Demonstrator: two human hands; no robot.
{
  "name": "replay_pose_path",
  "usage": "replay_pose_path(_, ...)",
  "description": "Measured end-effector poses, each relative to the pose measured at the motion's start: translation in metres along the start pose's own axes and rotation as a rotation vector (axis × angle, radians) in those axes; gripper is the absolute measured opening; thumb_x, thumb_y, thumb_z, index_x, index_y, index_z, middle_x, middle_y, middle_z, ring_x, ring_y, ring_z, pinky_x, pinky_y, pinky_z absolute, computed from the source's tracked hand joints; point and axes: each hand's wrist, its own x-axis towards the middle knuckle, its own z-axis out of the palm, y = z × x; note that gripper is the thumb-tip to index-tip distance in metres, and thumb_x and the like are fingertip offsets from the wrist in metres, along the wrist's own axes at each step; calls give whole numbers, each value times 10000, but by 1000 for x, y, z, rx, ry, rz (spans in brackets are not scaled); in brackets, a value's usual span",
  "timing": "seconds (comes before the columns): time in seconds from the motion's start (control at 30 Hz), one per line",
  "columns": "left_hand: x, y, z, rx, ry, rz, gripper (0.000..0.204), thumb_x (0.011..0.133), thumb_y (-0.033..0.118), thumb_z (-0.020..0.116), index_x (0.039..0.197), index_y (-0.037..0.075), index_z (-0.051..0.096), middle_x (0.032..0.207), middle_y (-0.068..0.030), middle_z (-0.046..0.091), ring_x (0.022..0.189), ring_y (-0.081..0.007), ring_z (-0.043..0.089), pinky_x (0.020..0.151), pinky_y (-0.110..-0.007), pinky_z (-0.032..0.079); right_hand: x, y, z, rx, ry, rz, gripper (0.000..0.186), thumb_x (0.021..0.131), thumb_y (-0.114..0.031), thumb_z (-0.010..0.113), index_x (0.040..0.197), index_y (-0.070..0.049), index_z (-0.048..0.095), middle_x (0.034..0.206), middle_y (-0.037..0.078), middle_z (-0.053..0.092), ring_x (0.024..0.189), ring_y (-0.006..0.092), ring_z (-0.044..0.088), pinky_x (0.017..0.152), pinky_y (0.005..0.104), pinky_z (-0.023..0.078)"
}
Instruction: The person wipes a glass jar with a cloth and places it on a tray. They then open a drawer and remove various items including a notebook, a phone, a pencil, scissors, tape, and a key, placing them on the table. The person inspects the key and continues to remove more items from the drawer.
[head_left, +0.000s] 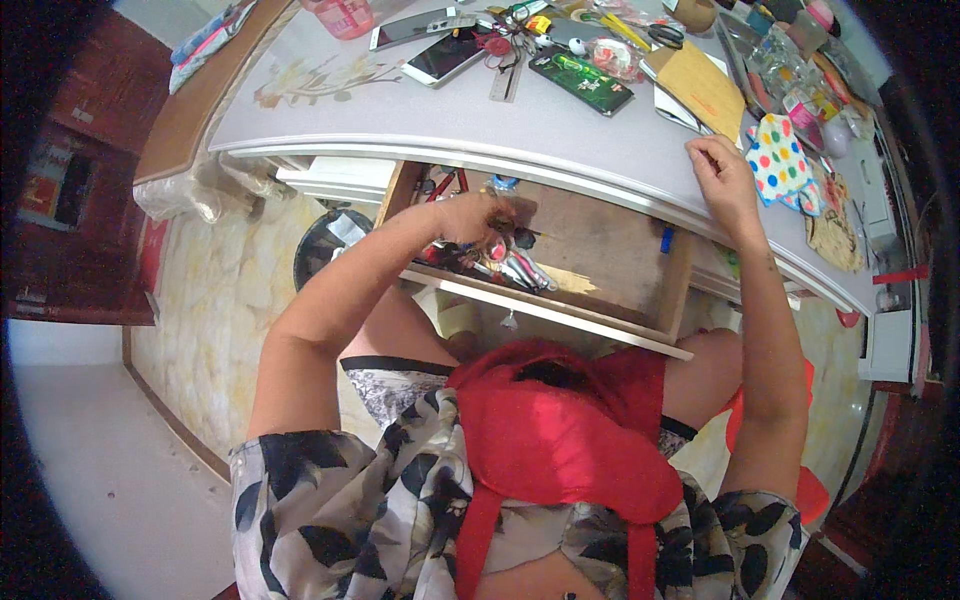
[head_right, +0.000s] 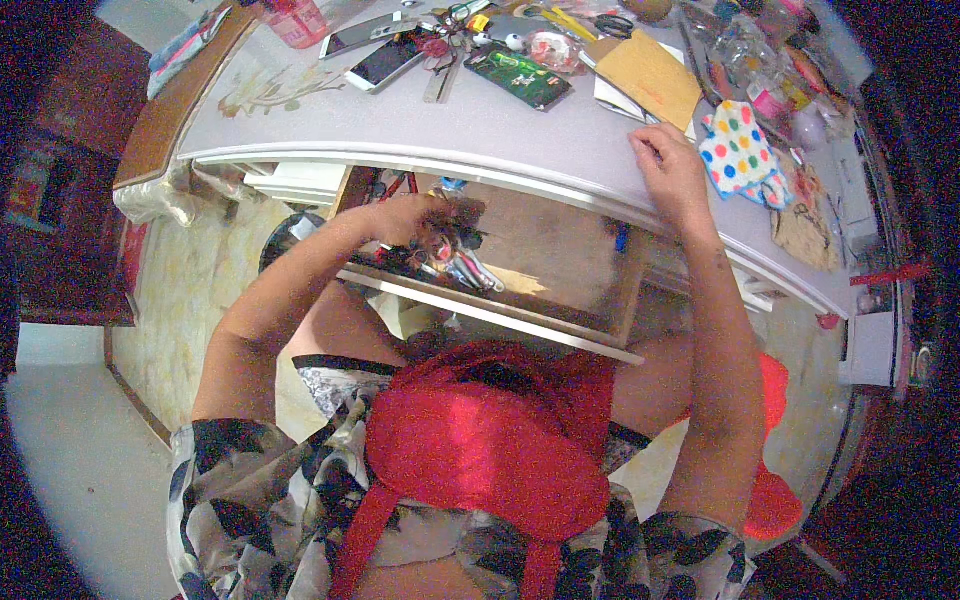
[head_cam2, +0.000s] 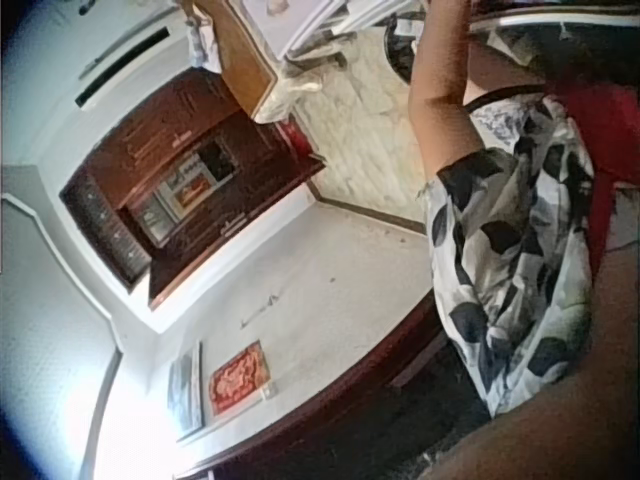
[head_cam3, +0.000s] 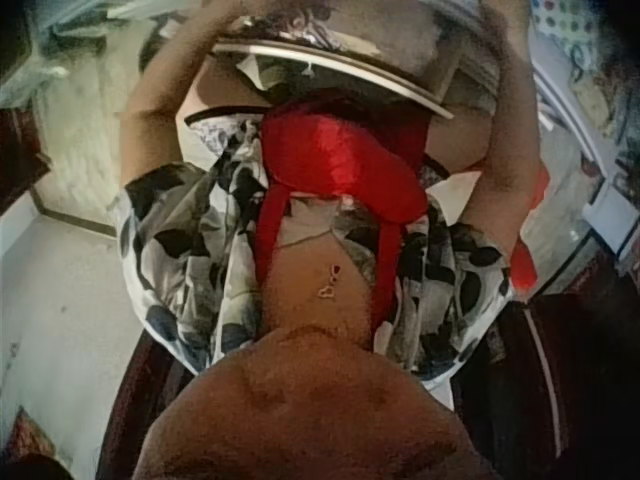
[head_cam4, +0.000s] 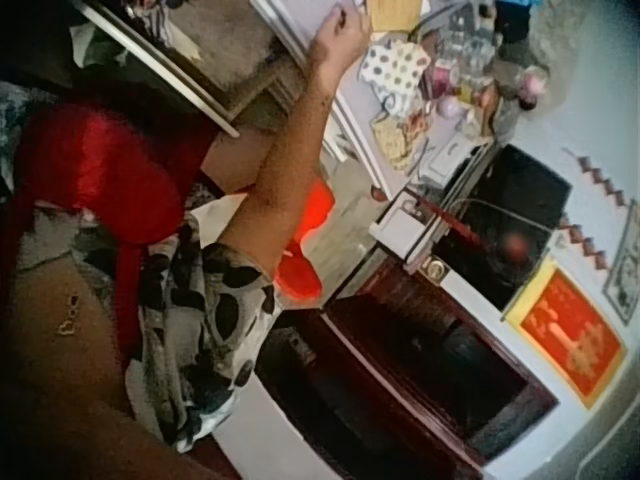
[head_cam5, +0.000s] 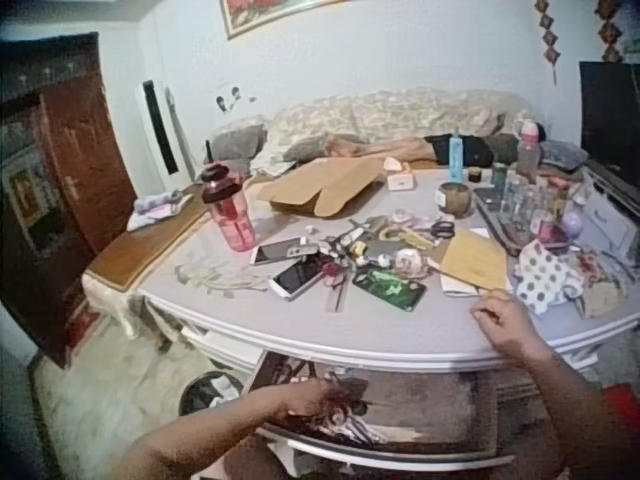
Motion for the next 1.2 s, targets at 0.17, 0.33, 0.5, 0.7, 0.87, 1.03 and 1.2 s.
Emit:
replay_pose_path(0.17,11,16,20,371,-66,-84,920,642,307,761,1407,204,261,1426,-131,293,1287,-374,296,1008,-546,280,0,-1,-2,4,-11,26,161,845,-138,565,927,-12,623,916,105,602,813,222,577,710,298,456)
replay_pose_path(0.33,4,24,41,546,-73,-125,963,612,401,770,1413,251,257,1432,-113,274,1302,-333,271,997,-476,290,0,-3,-1,-1,-5,30,163,846,-149,565,918,-16,628,901,96,604,793,213,577,702,290,454)
replay_pose_path(0.5,3,13,53,500,47,-38,882,600,237,766,1364,161,333,1371,-121,354,1255,-301,342,980,-443,304,0,-5,-1,-24,7,38,162,844,-152,569,919,-22,631,897,93,608,794,215,582,712,292,458)
replay_pose_path(0.7,17,19,50,628,-176,-81,836,557,235,775,1293,116,396,1254,-95,485,1237,-268,360,958,-432,317,0,0,0,-17,0,20,165,846,-158,569,923,-26,630,909,99,606,815,226,584,733,306,461)
replay_pose_path(0.87,19,9,58,539,-139,-39,700,573,241,770,1200,113,486,1226,-94,520,1194,-267,430,962,-432,332,0,5,1,-34,9,21,167,847,-161,570,924,-26,629,907,103,603,821,225,581,730,302,458)
replay_pose_path(1.03,29,-23,78,386,3,113,524,594,264,749,1067,118,578,1150,-112,571,1110,-284,521,927,-415,396,2,1,0,-10,-10,28,178,852,-173,566,932,-27,631,909,99,606,805,213,579,716,295,454)
replay_pose_path(1.2,20,8,55,375,-227,-38,445,612,267,718,1021,120,620,1018,-131,631,1002,-303,582,861,-379,458,0,1,-1,-16,-8,38,179,853,-167,566,941,-27,636,901,95,606,780,208,581,706,293,457)
